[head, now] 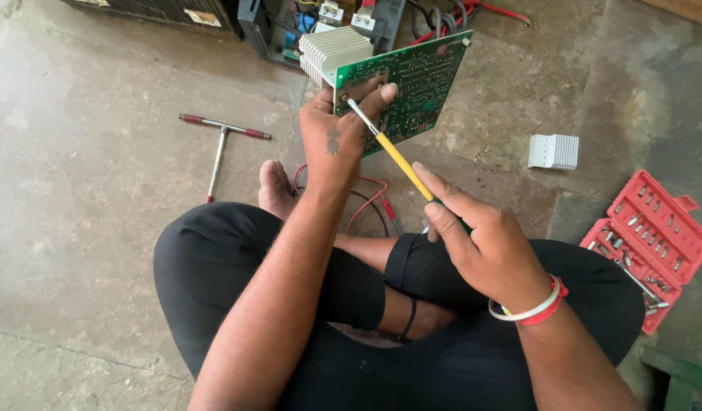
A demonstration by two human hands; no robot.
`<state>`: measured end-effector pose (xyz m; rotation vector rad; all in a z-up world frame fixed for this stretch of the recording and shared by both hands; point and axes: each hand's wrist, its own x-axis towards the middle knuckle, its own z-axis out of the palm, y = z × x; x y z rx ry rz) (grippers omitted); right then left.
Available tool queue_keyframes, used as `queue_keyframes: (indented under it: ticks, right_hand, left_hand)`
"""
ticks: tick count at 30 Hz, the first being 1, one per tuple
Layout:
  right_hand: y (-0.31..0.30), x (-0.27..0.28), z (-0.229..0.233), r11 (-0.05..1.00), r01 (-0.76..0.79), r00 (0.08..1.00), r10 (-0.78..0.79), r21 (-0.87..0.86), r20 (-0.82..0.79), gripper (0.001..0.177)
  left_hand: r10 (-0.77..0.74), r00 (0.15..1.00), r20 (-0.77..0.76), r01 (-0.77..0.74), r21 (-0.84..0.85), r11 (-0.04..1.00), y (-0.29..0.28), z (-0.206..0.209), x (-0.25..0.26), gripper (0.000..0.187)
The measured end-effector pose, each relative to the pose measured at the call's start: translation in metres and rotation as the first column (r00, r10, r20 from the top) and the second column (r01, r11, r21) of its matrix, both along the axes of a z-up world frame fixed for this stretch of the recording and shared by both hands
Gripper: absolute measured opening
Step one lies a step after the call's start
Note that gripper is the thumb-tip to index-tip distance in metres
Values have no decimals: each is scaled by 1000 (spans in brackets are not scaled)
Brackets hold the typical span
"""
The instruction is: The person sits on the floor and uses a screwdriver to remove screws from a heatsink attached to a circuit board. They detach the heatsink, flip the board over, and continue to unscrew components from the other side.
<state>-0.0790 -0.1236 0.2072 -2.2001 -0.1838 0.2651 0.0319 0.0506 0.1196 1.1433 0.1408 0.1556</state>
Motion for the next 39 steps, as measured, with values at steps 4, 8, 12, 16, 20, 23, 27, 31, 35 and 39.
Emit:
queue_keyframes:
  ticks: [4,8,12,16,20,23,27,31,35,39]
  right_hand:
    - [-4,1,-2,1000,0,1000,1,-24,31,47]
    - [-5,1,-3,998,-61,976,66,-27,208,44]
    - [-4,2,-2,999,-45,987,43,12,153,43]
    - [-6,2,-1,998,61,986,-57,17,-155,47]
    - [-16,6,2,978,109,937,-42,178,-346,47]
    - [-22,9,0,987,89,943,-41,132,-331,48]
    - [-28,13,-8,1000,28,985,-29,-3,-170,48]
    - [-29,14,-20,995,59,985,-46,80,-164,35]
    - [-35,15,-28,916,106,994,-111,386,-9,20]
    - [-38,15,-25,963,208,942,-244,173,229,20]
  left_hand:
    - [-2,1000,-2,3,56,998,-1,1,0,31]
    - [5,1000,-12,-3,84,996,-1,4,-2,32]
    - [11,999,-41,-4,171,985,1,7,-5,31]
    - [49,997,54,-67,431,900,3,12,-8,30]
    - [131,990,-61,-63,635,770,1,24,-12,34]
    - [160,978,-132,-16,720,693,-2,33,-14,34]
    - [110,991,-71,-36,663,748,0,29,-12,33]
    - [26,999,-29,-12,395,919,5,13,-5,33]
    - [-106,975,-196,108,0,994,9,1,0,36]
    - [-168,952,-255,123,-184,975,12,-5,2,40]
